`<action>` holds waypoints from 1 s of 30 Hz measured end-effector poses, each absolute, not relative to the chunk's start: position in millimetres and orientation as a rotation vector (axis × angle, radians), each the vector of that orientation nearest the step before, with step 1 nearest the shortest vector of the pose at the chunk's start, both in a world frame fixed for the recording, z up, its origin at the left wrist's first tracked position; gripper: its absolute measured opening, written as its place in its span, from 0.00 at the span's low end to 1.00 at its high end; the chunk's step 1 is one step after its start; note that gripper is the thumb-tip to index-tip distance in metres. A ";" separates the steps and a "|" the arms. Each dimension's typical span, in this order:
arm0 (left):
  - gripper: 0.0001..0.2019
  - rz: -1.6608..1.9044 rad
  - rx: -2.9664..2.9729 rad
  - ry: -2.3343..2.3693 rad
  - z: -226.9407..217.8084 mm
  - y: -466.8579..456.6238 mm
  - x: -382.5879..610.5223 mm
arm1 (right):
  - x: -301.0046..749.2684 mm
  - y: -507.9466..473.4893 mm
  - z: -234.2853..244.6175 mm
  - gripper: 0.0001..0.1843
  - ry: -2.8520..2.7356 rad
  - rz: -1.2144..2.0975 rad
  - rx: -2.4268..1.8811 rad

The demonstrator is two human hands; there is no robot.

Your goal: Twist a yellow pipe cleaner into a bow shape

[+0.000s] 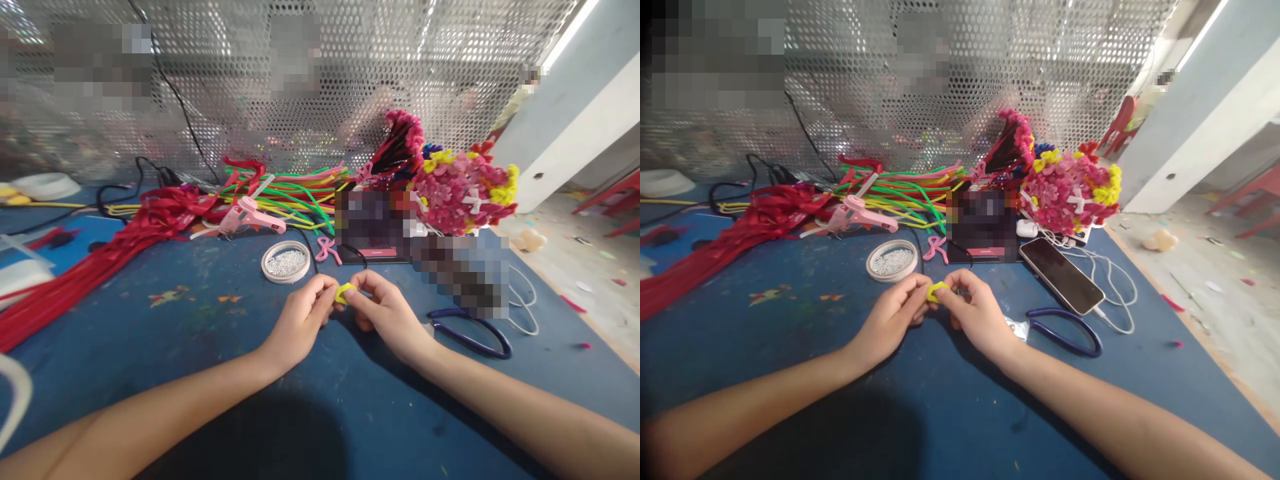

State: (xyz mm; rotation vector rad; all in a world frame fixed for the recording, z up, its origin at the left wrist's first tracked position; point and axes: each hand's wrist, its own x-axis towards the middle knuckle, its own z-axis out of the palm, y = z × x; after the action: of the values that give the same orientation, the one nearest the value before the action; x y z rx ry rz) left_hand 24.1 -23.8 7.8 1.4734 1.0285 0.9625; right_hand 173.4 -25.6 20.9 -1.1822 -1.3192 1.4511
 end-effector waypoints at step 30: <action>0.11 1.037 1.190 0.969 7.3 -18.7 22.5 | 177.2 -19.9 19.7 0.12 -1.267 1.527 -1.064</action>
State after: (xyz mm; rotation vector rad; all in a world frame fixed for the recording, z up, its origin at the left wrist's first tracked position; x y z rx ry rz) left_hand 22.5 -18.7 7.3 1.1896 0.9688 1.0372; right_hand 177.2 -19.9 19.7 -1.0638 -1.2670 1.5272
